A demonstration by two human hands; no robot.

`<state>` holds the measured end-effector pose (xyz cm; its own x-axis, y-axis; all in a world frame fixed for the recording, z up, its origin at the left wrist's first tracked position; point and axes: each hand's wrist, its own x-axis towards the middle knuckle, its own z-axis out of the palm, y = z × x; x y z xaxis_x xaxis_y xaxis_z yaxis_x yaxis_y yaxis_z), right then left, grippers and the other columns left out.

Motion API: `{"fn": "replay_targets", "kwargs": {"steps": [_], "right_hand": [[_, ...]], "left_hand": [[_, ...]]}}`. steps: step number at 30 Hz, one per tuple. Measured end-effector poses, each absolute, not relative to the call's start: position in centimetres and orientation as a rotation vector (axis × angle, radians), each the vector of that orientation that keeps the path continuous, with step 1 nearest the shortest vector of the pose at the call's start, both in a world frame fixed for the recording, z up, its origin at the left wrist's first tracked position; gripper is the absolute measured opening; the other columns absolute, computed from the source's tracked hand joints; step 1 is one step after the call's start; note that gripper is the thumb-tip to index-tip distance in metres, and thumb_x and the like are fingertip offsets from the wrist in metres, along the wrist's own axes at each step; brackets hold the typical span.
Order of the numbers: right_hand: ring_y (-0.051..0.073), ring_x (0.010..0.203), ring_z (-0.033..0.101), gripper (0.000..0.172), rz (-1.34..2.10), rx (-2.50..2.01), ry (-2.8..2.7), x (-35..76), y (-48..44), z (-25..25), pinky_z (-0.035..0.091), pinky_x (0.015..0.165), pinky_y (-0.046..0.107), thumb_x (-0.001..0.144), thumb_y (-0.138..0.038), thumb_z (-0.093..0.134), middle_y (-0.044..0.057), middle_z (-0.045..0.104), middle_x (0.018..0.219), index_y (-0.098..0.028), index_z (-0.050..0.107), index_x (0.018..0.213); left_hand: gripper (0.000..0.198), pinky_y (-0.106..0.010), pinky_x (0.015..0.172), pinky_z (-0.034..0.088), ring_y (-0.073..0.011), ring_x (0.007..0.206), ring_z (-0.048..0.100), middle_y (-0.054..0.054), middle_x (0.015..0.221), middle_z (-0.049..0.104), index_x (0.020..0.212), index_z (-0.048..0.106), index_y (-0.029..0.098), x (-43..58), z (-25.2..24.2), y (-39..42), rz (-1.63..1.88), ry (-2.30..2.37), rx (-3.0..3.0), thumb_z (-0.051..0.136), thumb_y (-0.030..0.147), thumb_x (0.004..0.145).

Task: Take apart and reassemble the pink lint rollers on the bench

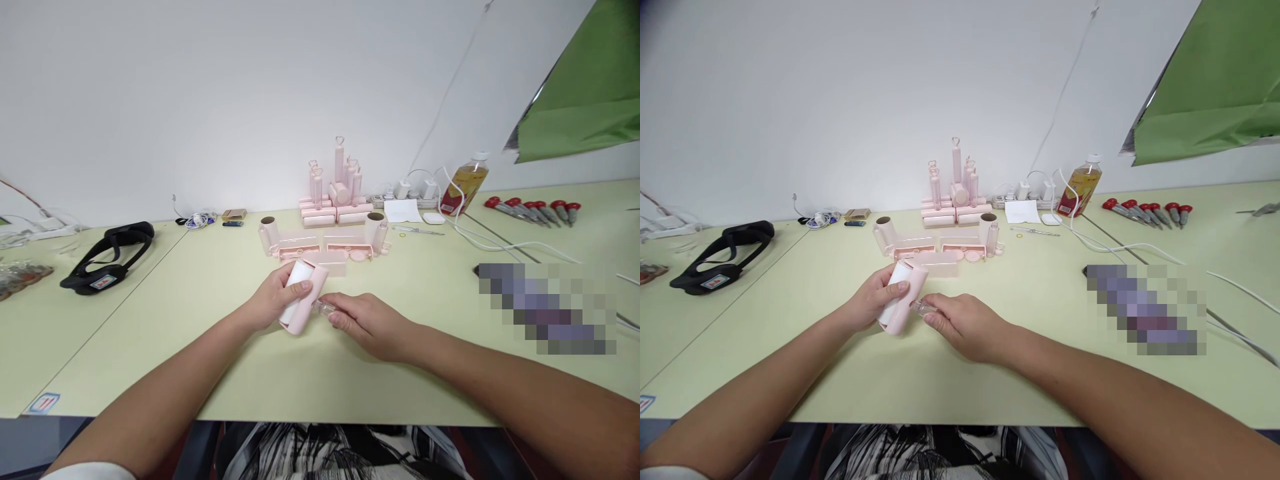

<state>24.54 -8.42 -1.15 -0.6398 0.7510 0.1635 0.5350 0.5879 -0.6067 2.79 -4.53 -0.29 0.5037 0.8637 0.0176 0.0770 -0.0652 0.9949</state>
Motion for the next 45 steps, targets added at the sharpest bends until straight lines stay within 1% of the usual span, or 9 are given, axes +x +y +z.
{"fn": "replay_targets", "kwargs": {"steps": [3, 8, 12, 18, 31, 45], "right_hand": [[0.020, 0.082, 0.065, 0.039, 0.713, -1.085, -2.432, 24.5, -8.5, -1.1, 0.046, 0.073, 0.031, 0.098, -0.037, 0.035, 0.010, 0.070, 0.105, -0.016, 0.056, 0.124], [0.022, 0.083, 0.066, 0.039, 0.677, -1.164, -2.444, 24.4, -8.6, -1.1, 0.046, 0.075, 0.032, 0.098, -0.038, 0.035, 0.010, 0.071, 0.103, -0.017, 0.058, 0.123], [0.024, 0.088, 0.066, 0.040, 0.664, -1.210, -2.447, 24.3, -8.6, -1.2, 0.046, 0.077, 0.034, 0.098, -0.038, 0.034, 0.011, 0.070, 0.106, -0.016, 0.057, 0.123], [0.026, 0.091, 0.065, 0.040, 0.655, -1.238, -2.477, 24.2, -8.7, -1.4, 0.046, 0.078, 0.035, 0.099, -0.038, 0.031, 0.013, 0.069, 0.106, -0.014, 0.054, 0.122], [0.028, 0.089, 0.065, 0.038, 0.588, -1.306, -2.492, 24.2, -8.8, -1.6, 0.043, 0.073, 0.034, 0.099, -0.037, 0.030, 0.014, 0.069, 0.101, -0.014, 0.053, 0.120], [0.024, 0.081, 0.064, 0.038, 0.598, -1.329, -2.520, 24.3, -8.8, -1.5, 0.039, 0.067, 0.031, 0.100, -0.039, 0.029, 0.012, 0.069, 0.093, -0.016, 0.053, 0.117]], "left_hand": [[0.040, -0.021, 0.056, 0.037, -0.0102, 0.060, 0.048, 0.002, 0.074, 0.054, 0.099, 0.052, 0.017, 2.8, -0.2, -4.6, 0.788, 0.850, 1.531, 0.065, 0.048, 0.079], [0.042, -0.022, 0.058, 0.038, -0.0117, 0.066, 0.048, 0.001, 0.079, 0.054, 0.104, 0.051, 0.017, 3.1, -0.4, -4.8, 0.811, 0.844, 1.550, 0.066, 0.046, 0.078], [0.041, -0.022, 0.059, 0.039, -0.0114, 0.067, 0.047, 0.001, 0.080, 0.051, 0.105, 0.050, 0.017, 3.3, -0.6, -4.9, 0.838, 0.871, 1.553, 0.066, 0.045, 0.079], [0.043, -0.024, 0.064, 0.042, -0.0150, 0.076, 0.051, -0.001, 0.089, 0.053, 0.112, 0.050, 0.018, 3.5, -0.4, -5.1, 0.823, 0.875, 1.642, 0.063, 0.044, 0.081], [0.042, -0.025, 0.068, 0.044, -0.0157, 0.079, 0.052, -0.002, 0.092, 0.055, 0.115, 0.049, 0.019, 3.7, -1.1, -5.6, 0.885, 0.899, 1.711, 0.061, 0.044, 0.083], [0.045, -0.027, 0.070, 0.045, -0.0167, 0.081, 0.053, -0.003, 0.095, 0.056, 0.117, 0.048, 0.019, 3.9, -1.5, -5.4, 0.875, 0.897, 1.697, 0.061, 0.045, 0.083]]}}
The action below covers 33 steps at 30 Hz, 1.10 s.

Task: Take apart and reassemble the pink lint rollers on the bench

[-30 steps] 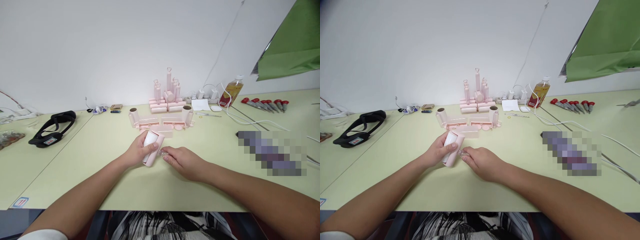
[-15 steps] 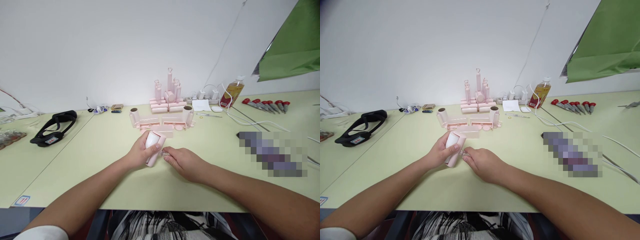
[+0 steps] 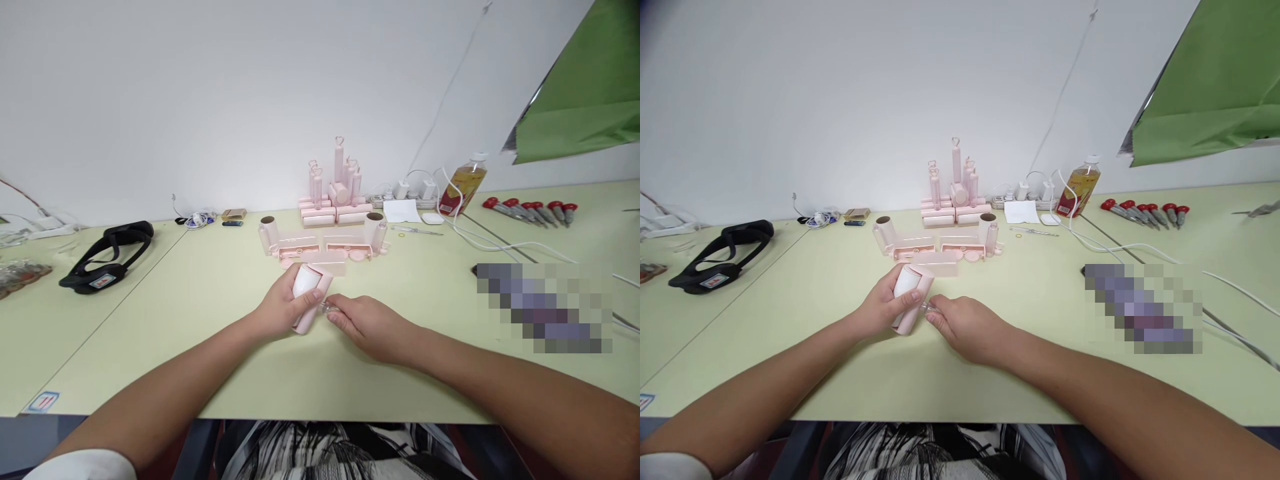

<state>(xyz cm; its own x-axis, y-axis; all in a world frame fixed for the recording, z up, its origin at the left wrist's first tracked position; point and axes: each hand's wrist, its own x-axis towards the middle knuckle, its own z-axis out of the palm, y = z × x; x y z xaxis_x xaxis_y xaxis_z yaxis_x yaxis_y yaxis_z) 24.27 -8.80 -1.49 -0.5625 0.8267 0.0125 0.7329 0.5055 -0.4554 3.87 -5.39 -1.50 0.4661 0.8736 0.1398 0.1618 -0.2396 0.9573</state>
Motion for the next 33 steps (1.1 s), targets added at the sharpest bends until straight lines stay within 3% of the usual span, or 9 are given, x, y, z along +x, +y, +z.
{"fn": "replay_targets", "kwargs": {"steps": [5, 18, 25, 29, 33], "right_hand": [[0.024, 0.078, 0.063, 0.037, 0.588, -1.327, -2.526, 24.1, -8.8, -1.4, 0.038, 0.065, 0.030, 0.100, -0.038, 0.028, 0.012, 0.068, 0.091, -0.014, 0.055, 0.108], [0.021, 0.071, 0.061, 0.036, 0.559, -1.383, -2.556, 24.0, -8.7, -1.8, 0.035, 0.061, 0.029, 0.100, -0.038, 0.029, 0.011, 0.067, 0.083, -0.014, 0.054, 0.108], [0.023, 0.080, 0.063, 0.038, 0.666, -1.321, -2.467, 24.4, -7.9, -1.7, 0.039, 0.067, 0.030, 0.099, -0.039, 0.030, 0.012, 0.069, 0.094, -0.016, 0.058, 0.111], [0.024, 0.089, 0.064, 0.038, 0.715, -1.303, -2.394, 25.2, -6.9, -1.3, 0.042, 0.074, 0.031, 0.099, -0.039, 0.034, 0.012, 0.070, 0.104, -0.017, 0.062, 0.113], [0.024, 0.088, 0.064, 0.039, 0.734, -1.348, -2.363, 26.1, -6.3, -1.3, 0.044, 0.075, 0.032, 0.098, -0.040, 0.035, 0.010, 0.070, 0.102, -0.019, 0.063, 0.114]], "left_hand": [[0.045, -0.026, 0.067, 0.045, -0.0166, 0.080, 0.053, -0.003, 0.095, 0.057, 0.117, 0.047, 0.020, 4.4, -1.7, -5.9, 0.868, 0.920, 1.663, 0.061, 0.046, 0.083], [0.046, -0.029, 0.069, 0.046, -0.0180, 0.081, 0.054, -0.003, 0.092, 0.057, 0.115, 0.048, 0.019, 4.9, -2.0, -6.1, 0.847, 0.935, 1.645, 0.060, 0.050, 0.082], [0.040, -0.028, 0.067, 0.046, -0.0183, 0.080, 0.056, -0.003, 0.093, 0.060, 0.109, 0.052, 0.018, 5.0, -2.0, -5.3, 0.857, 1.012, 1.671, 0.059, 0.048, 0.083], [0.040, -0.033, 0.080, 0.046, -0.0213, 0.096, 0.056, -0.007, 0.109, 0.061, 0.119, 0.055, 0.019, 4.0, -1.9, -3.2, 1.035, 1.146, 1.866, 0.042, 0.046, 0.092], [0.040, -0.038, 0.094, 0.042, -0.0239, 0.115, 0.050, -0.009, 0.126, 0.058, 0.127, 0.055, 0.021, 2.3, -2.3, -1.0, 0.983, 1.254, 2.259, 0.042, 0.039, 0.093]]}}
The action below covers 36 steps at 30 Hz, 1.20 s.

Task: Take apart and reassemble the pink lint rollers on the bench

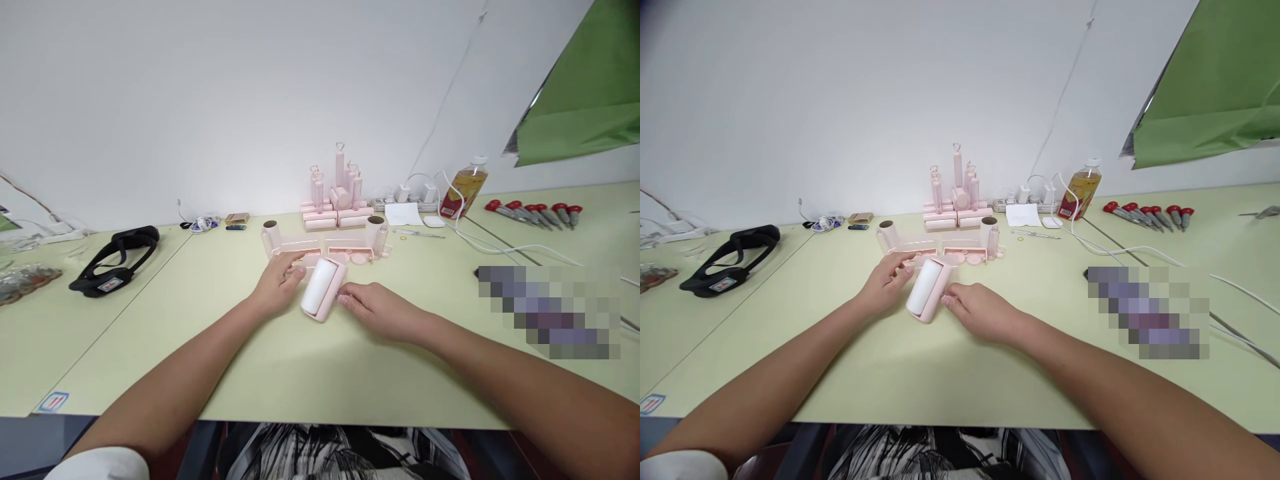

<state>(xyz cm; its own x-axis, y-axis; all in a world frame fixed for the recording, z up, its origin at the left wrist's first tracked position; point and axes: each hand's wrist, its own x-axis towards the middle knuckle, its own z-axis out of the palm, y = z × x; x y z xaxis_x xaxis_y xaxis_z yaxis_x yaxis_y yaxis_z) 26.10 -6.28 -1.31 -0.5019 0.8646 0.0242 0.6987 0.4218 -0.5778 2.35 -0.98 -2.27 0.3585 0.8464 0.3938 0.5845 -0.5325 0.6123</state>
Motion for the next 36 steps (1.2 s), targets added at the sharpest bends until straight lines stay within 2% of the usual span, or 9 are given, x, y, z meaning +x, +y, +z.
{"fn": "replay_targets", "kwargs": {"steps": [7, 9, 11, 13, 15, 21, 27, 31, 36], "right_hand": [[0.023, 0.087, 0.064, 0.039, 0.815, -1.339, -2.362, 26.2, -6.0, -1.9, 0.044, 0.077, 0.033, 0.098, -0.042, 0.035, 0.009, 0.071, 0.103, -0.020, 0.064, 0.110], [0.023, 0.086, 0.064, 0.038, 0.819, -1.334, -2.358, 26.1, -6.1, -1.9, 0.044, 0.077, 0.033, 0.098, -0.042, 0.035, 0.008, 0.071, 0.103, -0.020, 0.065, 0.108], [0.023, 0.085, 0.064, 0.038, 0.827, -1.333, -2.356, 26.1, -6.1, -1.8, 0.044, 0.076, 0.033, 0.097, -0.042, 0.035, 0.008, 0.071, 0.101, -0.021, 0.065, 0.108], [0.023, 0.085, 0.064, 0.037, 0.845, -1.325, -2.356, 26.1, -6.2, -1.7, 0.044, 0.075, 0.033, 0.097, -0.042, 0.036, 0.007, 0.071, 0.101, -0.021, 0.064, 0.109], [0.023, 0.085, 0.064, 0.037, 0.855, -1.309, -2.368, 26.1, -6.2, -1.6, 0.044, 0.075, 0.032, 0.097, -0.041, 0.036, 0.007, 0.071, 0.102, -0.022, 0.064, 0.111], [0.023, 0.086, 0.063, 0.037, 0.851, -1.267, -2.436, 26.1, -6.5, -1.2, 0.044, 0.073, 0.032, 0.097, -0.039, 0.036, 0.008, 0.070, 0.103, -0.021, 0.064, 0.112], [0.022, 0.082, 0.062, 0.037, 0.843, -1.285, -2.437, 25.9, -6.4, -1.5, 0.043, 0.071, 0.031, 0.098, -0.040, 0.034, 0.008, 0.070, 0.098, -0.022, 0.064, 0.111], [0.022, 0.081, 0.062, 0.038, 0.828, -1.334, -2.351, 25.9, -6.3, -1.6, 0.043, 0.070, 0.031, 0.097, -0.043, 0.035, 0.009, 0.070, 0.096, -0.020, 0.064, 0.108], [0.019, 0.069, 0.058, 0.038, 0.843, -1.401, -2.190, 25.8, -6.3, -1.4, 0.040, 0.062, 0.029, 0.097, -0.045, 0.033, 0.005, 0.065, 0.081, -0.020, 0.060, 0.099]], "left_hand": [[0.066, -0.051, 0.109, 0.026, -0.0308, 0.136, 0.030, -0.012, 0.152, 0.032, 0.149, 0.025, 0.019, 1.9, -3.4, -0.4, 0.532, 1.185, 2.724, 0.048, 0.028, 0.088], [0.064, -0.051, 0.106, 0.029, -0.0329, 0.134, 0.032, -0.013, 0.152, 0.032, 0.147, 0.030, 0.018, 2.2, -3.3, -0.7, 0.486, 1.202, 2.763, 0.049, 0.028, 0.087], [0.050, -0.050, 0.101, 0.034, -0.0331, 0.126, 0.039, -0.014, 0.142, 0.044, 0.135, 0.046, 0.017, 2.4, -2.9, -0.9, 0.546, 1.271, 2.762, 0.050, 0.027, 0.086], [0.029, -0.047, 0.092, 0.040, -0.0320, 0.112, 0.048, -0.014, 0.120, 0.059, 0.112, 0.060, 0.016, 2.5, -2.4, -1.3, 0.639, 1.399, 2.719, 0.051, 0.028, 0.086], [0.018, -0.046, 0.085, 0.042, -0.0307, 0.099, 0.051, -0.012, 0.100, 0.062, 0.093, 0.063, 0.018, 2.5, -2.0, -1.6, 0.681, 1.511, 2.661, 0.054, 0.031, 0.085], [0.047, -0.045, 0.097, 0.040, -0.0292, 0.119, 0.046, -0.010, 0.129, 0.051, 0.127, 0.048, 0.022, 2.0, -2.2, -1.9, 0.648, 1.280, 2.684, 0.055, 0.022, 0.081], [0.032, -0.041, 0.086, 0.042, -0.0280, 0.105, 0.052, -0.010, 0.116, 0.056, 0.114, 0.051, 0.020, 1.6, -2.4, -1.3, 0.763, 1.449, 2.434, 0.054, 0.032, 0.085], [0.031, -0.029, 0.068, 0.041, -0.0155, 0.078, 0.051, -0.002, 0.094, 0.055, 0.103, 0.047, 0.020, 1.0, -2.0, -0.8, 0.991, 1.335, 1.932, 0.053, 0.045, 0.087], [0.034, -0.025, 0.067, 0.039, -0.0118, 0.076, 0.047, 0.001, 0.087, 0.050, 0.102, 0.045, 0.019, 1.1, -1.8, -1.0, 1.082, 1.072, 1.717, 0.057, 0.046, 0.085]]}}
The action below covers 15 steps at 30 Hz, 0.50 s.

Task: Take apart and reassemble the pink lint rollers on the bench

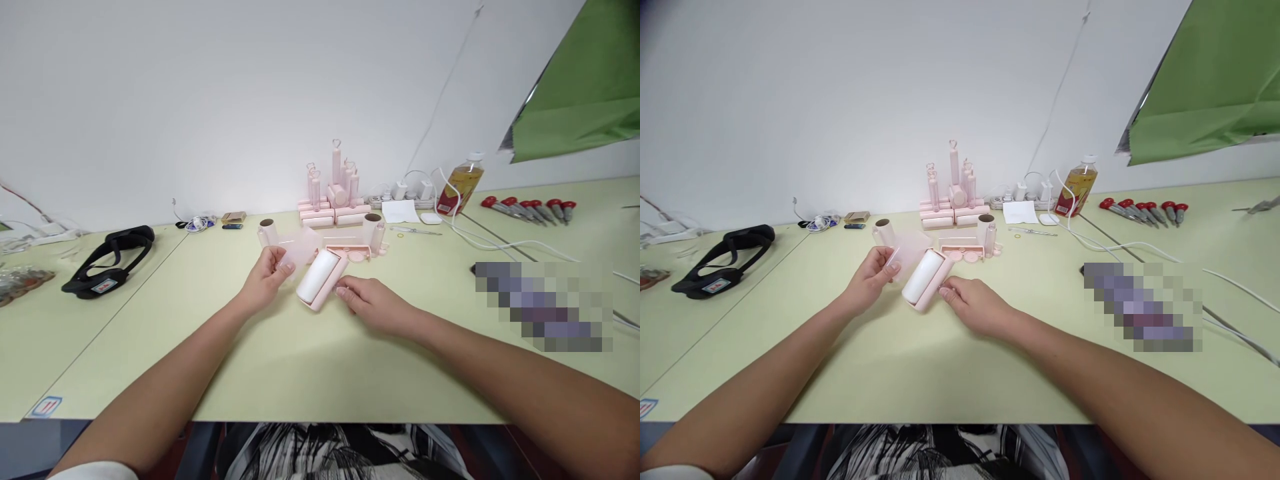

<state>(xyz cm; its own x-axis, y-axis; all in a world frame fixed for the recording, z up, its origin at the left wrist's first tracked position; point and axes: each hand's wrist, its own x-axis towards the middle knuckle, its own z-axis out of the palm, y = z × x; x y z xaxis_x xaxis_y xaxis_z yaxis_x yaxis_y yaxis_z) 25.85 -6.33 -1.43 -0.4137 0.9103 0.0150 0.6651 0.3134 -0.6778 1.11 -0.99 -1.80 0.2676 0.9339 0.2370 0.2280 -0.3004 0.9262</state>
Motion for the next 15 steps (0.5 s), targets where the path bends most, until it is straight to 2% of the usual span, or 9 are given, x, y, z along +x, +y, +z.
{"fn": "replay_targets", "kwargs": {"steps": [5, 15], "right_hand": [[0.017, 0.063, 0.054, 0.036, 0.828, -1.404, -2.146, 25.80, -6.20, -1.46, 0.037, 0.057, 0.027, 0.097, -0.045, 0.031, 0.000, 0.058, 0.071, -0.021, 0.057, 0.094], [0.017, 0.063, 0.053, 0.035, 0.818, -1.424, -2.139, 25.75, -6.05, -1.89, 0.035, 0.056, 0.027, 0.097, -0.045, 0.032, 0.000, 0.057, 0.069, -0.022, 0.057, 0.093]], "left_hand": [[0.035, -0.024, 0.069, 0.039, -0.0121, 0.079, 0.048, 0.000, 0.091, 0.051, 0.101, 0.046, 0.019, 1.59, -2.12, -1.27, 1.057, 0.942, 1.672, 0.062, 0.044, 0.083], [0.036, -0.026, 0.070, 0.040, -0.0133, 0.080, 0.049, -0.002, 0.094, 0.054, 0.101, 0.050, 0.019, 1.39, -1.91, -1.27, 1.036, 0.890, 1.664, 0.065, 0.045, 0.081]]}}
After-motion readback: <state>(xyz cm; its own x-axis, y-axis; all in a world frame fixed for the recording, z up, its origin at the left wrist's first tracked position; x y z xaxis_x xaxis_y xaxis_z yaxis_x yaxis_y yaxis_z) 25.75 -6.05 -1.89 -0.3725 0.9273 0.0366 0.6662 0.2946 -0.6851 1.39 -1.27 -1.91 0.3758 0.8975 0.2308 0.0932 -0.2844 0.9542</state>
